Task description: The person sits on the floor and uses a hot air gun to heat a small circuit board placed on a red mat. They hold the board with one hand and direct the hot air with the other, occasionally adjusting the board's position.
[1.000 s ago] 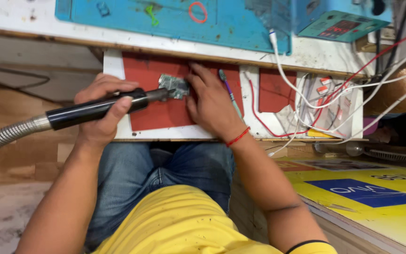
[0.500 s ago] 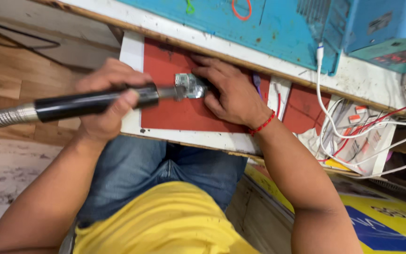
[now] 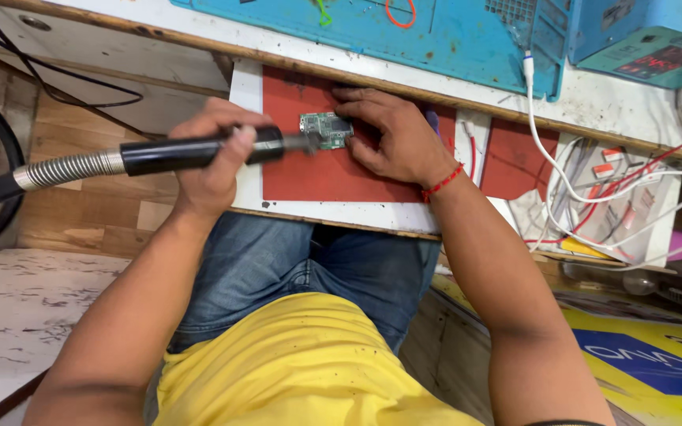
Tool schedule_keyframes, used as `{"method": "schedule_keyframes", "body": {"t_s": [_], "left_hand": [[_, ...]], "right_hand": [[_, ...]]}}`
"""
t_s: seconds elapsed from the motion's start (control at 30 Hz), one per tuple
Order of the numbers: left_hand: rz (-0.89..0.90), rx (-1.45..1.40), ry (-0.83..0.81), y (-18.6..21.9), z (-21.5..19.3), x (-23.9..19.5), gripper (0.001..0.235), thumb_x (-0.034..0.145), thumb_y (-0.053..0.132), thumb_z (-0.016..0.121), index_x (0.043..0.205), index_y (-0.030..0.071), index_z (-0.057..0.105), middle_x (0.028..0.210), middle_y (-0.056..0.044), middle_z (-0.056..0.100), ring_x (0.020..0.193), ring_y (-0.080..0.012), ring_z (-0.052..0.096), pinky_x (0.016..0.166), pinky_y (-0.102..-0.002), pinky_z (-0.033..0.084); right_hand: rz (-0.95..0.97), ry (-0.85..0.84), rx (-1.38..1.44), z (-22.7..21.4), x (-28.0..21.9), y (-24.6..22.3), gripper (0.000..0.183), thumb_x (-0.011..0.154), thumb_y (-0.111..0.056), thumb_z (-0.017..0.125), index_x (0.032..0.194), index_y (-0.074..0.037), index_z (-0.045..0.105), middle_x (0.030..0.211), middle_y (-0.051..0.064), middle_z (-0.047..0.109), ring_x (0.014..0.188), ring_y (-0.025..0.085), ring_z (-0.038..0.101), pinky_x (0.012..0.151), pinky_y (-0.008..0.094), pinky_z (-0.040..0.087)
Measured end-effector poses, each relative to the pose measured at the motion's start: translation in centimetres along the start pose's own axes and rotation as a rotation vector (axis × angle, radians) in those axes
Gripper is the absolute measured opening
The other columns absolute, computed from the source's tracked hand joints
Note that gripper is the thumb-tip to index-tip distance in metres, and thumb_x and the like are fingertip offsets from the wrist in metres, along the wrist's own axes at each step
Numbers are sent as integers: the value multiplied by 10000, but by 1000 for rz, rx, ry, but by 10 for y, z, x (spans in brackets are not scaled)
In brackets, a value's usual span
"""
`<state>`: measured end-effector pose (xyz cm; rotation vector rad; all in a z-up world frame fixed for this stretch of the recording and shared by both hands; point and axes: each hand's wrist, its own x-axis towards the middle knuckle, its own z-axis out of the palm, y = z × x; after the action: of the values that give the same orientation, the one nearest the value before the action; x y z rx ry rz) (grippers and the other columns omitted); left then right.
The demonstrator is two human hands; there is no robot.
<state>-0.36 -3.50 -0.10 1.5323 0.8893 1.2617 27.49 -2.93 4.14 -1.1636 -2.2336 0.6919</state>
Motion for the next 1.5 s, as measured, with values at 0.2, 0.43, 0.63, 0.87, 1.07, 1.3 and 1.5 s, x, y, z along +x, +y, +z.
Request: {"method": "schedule_keyframes", "body": {"t_s": [0.2, 0.43, 0.63, 0.87, 1.07, 1.3, 1.5], "left_hand": [[248, 60, -55, 4, 7, 5, 194, 1001, 176, 692, 1098, 11, 721, 1044, -98, 738, 1001, -170, 636, 959, -301, 504], [131, -29, -69, 5, 2, 9, 219, 957, 180, 722, 1092, 7, 723, 1076, -109, 725, 1031, -227, 649, 942, -327, 518], [209, 48, -112, 9, 3, 17, 202, 927, 162, 723, 1068, 17, 713, 1080, -121, 751, 1037, -240, 656, 991, -367, 522], [124, 13, -107, 6, -2, 13, 177, 930, 153, 704, 1046, 20, 717, 1053, -113, 757, 967, -214, 662, 955, -351, 512], [99, -47, -60, 2, -8, 10, 199, 941, 186, 691, 1048, 20, 714, 1066, -121, 752, 974, -226, 640, 956, -344, 510], [145, 62, -162, 2, -3, 11, 223, 926, 205, 707, 1046, 16, 706, 1090, -128, 752, 995, -198, 639, 934, -329, 515], [111, 10, -118, 6, 1, 10, 235, 959, 204, 707, 1091, 9, 711, 1121, -125, 757, 1035, -217, 630, 998, -351, 497]], "right_hand": [[-1, 0, -30, -5, 3, -7, 404, 837, -90, 714, 1233, -16, 682, 1372, 176, 657, 1236, 357, 650, 1076, 417, 525], [-1, -19, -38, -3, 5, -3, 434, 845, -106, 716, 1266, -10, 674, 1393, 177, 646, 1255, 356, 640, 1085, 415, 522], [28, -52, -122, 2, 4, -5, 508, 802, -79, 668, 1301, 2, 617, 1373, 204, 626, 1244, 394, 610, 1057, 440, 503], [104, -250, -165, 1, 11, -1, 501, 831, -97, 674, 1310, 5, 572, 1302, 222, 628, 1170, 421, 611, 1009, 478, 499], [-34, -141, -121, 5, 9, 3, 472, 776, -92, 709, 1226, -1, 600, 1385, 256, 582, 1224, 439, 592, 1044, 475, 488], [-19, -215, -12, -2, -6, 29, 493, 803, -95, 713, 1272, 4, 598, 1439, 253, 550, 1259, 419, 583, 1062, 444, 487], [-56, -258, 8, -16, -4, 31, 427, 850, -104, 702, 1259, -15, 618, 1494, 215, 543, 1329, 401, 567, 1089, 438, 477]]}}
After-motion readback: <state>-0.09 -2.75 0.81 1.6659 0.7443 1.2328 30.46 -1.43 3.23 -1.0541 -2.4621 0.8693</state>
